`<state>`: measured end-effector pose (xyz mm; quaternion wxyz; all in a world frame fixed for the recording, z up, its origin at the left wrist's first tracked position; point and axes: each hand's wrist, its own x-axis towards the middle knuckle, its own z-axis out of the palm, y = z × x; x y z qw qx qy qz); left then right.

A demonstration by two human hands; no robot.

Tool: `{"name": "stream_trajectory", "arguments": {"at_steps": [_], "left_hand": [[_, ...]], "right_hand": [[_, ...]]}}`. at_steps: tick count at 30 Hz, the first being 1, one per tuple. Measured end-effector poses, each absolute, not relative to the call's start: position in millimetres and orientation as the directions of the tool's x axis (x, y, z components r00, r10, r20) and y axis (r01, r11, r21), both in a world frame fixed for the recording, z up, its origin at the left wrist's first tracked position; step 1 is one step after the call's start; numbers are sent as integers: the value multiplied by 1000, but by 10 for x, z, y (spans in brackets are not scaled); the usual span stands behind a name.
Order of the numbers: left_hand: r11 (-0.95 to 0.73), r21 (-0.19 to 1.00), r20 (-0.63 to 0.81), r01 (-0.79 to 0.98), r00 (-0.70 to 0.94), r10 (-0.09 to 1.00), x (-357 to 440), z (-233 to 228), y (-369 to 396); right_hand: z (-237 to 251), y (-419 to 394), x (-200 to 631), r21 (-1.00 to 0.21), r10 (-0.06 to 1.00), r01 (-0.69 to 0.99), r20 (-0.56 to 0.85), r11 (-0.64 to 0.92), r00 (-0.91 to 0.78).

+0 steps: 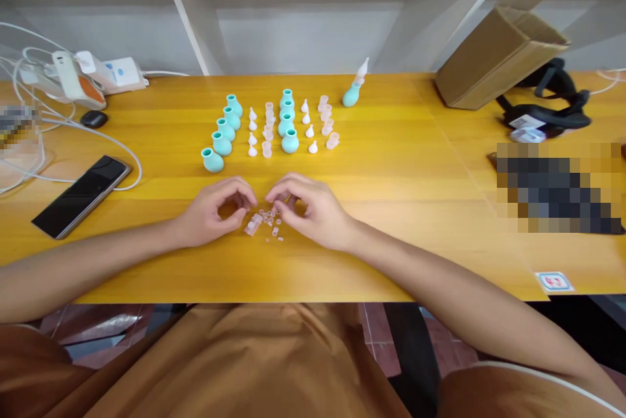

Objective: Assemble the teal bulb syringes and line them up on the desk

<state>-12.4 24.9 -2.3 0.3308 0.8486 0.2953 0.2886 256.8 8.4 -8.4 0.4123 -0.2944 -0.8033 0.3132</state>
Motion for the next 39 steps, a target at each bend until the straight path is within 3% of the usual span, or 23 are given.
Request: {"name": "stream_trajectory", "arguments": {"at_steps": [5,9,14,19,25,39], "left_hand": [[-799,537,276,270,839,470,-161,0,244],[-824,514,283,236,861,423,-152,-61,268],[-775,602,298,195,845,445,-160,-87,297],[-696,687,294,210,795,530,-172,-56,332],[-599,781,292,178,743,602,-171,-50,395],[-623,736,250,265,748,614,-132,-42,340]], "right_hand": [[1,244,2765,-663,739,339,537,668,-406],[-20,419,2924,-636,764,423,523,645,-378],[-164,473,2926,-654,725,382,394,653,-565],[-222,412,2826,-636,696,399,320,661,-643],[-242,433,2762,-592,694,433,331,680,-639],[-235,410,2677,-657,737,385,414,648,-534]]}}
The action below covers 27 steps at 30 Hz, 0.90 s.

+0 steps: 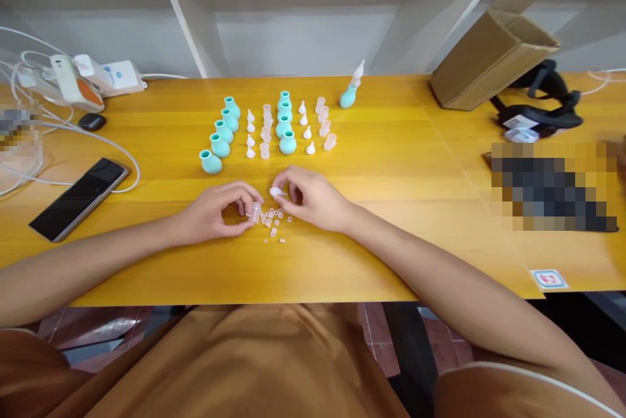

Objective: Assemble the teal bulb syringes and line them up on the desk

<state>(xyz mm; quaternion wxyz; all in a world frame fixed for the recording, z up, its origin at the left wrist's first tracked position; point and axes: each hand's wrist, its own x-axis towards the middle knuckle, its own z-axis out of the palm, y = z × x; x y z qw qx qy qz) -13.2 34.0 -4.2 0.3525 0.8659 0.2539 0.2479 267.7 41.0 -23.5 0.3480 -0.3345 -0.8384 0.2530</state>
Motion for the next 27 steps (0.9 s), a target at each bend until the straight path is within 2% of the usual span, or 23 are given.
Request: {"name": "stream_trajectory", "arguments": {"at_steps": [6,12,16,21,27], "left_hand": [[-570,771,241,284,699,674,-148,-56,348],[-477,862,258,173,661,705,-171,-95,423],[-440,884,249,157,638,729,-171,-111,470],[-325,932,153,160,639,754,-175,-116,470],[-299,947,172,120,596,784,-166,-128,456]], "right_hand": [[-214,355,2669,-726,770,352,377,590,-515],[-183,257,2641,-791,783,272,370,548,-500],[-134,163,2581,-742,728,252,430,622,-534],[-110,99,2510,-658,656,238,509,714,-558],[-153,127,2499,-624,656,279,526,730,-541]]}}
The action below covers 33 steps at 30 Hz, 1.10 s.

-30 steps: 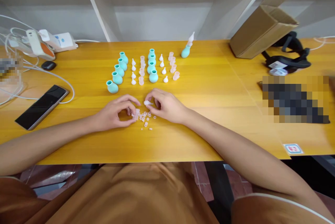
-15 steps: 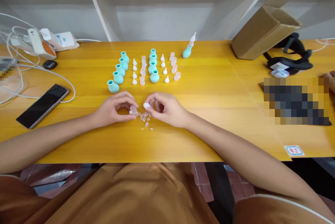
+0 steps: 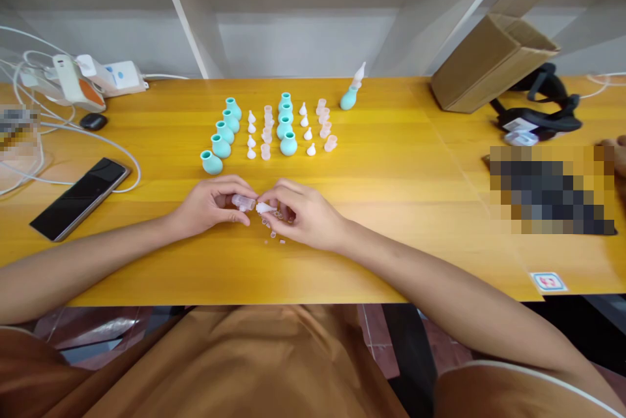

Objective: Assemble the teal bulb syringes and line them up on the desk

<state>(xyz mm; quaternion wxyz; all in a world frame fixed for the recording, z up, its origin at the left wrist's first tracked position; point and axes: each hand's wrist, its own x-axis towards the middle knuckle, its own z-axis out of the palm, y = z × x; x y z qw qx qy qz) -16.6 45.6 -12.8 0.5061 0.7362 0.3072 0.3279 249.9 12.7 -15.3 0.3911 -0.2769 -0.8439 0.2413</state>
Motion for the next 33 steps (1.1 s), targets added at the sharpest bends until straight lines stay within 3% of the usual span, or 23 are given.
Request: {"name": "stream_trajectory", "arguments": {"at_steps": [6,12,16,19,25,33], "left_hand": [[-215,973,129,82,579,805,-124,-165,413],[-63,991,-13,121,540,841,-82,-127,326],[99,994,-104,41,586,803,-44,-70,262],[159,987,-126,-6,582,803,-31,-61,209],[86,982,-168,169,573,802,-48,-65,132],[-118,980,11,161,547,837,-26,-129,154]], "right_hand": [[-166,134,2493,-619,663,286,546,731,-513],[-138,106,2496,-528,597,301,588,794,-546],[-135,92,2492,-474,557,304,610,827,-564],[-127,71,2480,-498,572,298,603,814,-556],[-113,29,2448,-574,618,267,593,774,-517],[-147,70,2474,-605,658,297,553,739,-511]]}}
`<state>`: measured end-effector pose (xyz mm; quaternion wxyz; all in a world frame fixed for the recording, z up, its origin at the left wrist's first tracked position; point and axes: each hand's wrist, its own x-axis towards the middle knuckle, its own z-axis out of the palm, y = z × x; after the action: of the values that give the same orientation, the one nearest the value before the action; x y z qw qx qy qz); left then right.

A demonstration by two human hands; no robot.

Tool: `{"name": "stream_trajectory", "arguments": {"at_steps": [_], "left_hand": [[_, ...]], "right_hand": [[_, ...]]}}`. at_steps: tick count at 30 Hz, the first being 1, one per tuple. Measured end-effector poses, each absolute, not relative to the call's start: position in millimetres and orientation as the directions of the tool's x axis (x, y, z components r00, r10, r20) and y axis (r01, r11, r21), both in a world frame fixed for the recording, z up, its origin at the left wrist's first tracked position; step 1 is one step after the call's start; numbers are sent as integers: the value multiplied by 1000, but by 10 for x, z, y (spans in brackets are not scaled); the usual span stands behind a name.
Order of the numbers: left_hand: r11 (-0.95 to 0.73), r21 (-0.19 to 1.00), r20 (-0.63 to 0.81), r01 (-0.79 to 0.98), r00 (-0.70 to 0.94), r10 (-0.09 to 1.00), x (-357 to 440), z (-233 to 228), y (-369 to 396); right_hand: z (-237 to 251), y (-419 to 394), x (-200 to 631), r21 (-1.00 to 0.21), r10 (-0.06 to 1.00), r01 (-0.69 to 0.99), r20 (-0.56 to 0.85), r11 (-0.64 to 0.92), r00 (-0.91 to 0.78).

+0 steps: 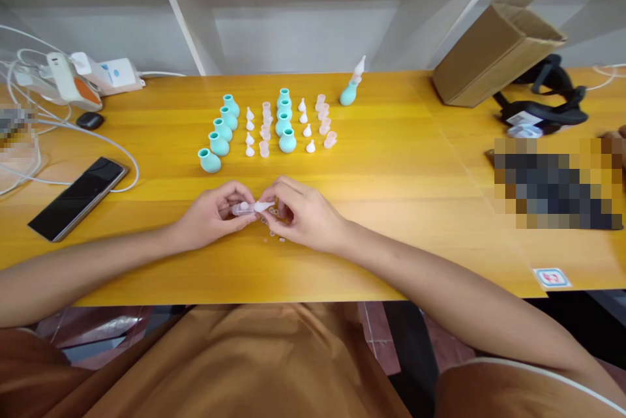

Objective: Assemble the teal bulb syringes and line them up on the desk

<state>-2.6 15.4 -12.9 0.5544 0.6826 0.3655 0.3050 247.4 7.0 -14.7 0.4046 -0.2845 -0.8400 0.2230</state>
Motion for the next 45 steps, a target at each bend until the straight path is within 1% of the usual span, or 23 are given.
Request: {"name": "stream_trajectory", "arguments": {"at_steps": [7,12,19,25,31,37,39,43,45], "left_hand": [[-124,964,-35,235,575,818,-73,-133,155],[-91,980,-37,177,611,791,-62,-113,136],[-50,994,-25,99,634,773,-44,-100,128],[-34,996,-25,86,608,794,-38,-108,159],[-84,991,3,108,598,801,-14,-92,166],[-195,972,72,130,625,777,-31,-42,201],[-152,983,58,100,618,784,-37,-50,214],[28,999,1,-39,596,803,-38,-81,229],[98,992,-33,-80,583,812,-37,-93,237]], "right_hand": [[-140,53,2486,-625,657,268,551,733,-514],[-150,33,2479,-626,659,266,554,733,-509],[-137,10,2463,-562,612,273,600,781,-515],[-158,26,2445,-491,600,346,617,799,-510],[-173,26,2418,-469,602,378,634,798,-485],[-171,40,2414,-462,587,363,653,810,-478],[-169,47,2419,-457,580,357,662,815,-476],[-158,63,2439,-454,567,340,670,824,-479],[-148,70,2452,-461,566,328,664,824,-489]]}}
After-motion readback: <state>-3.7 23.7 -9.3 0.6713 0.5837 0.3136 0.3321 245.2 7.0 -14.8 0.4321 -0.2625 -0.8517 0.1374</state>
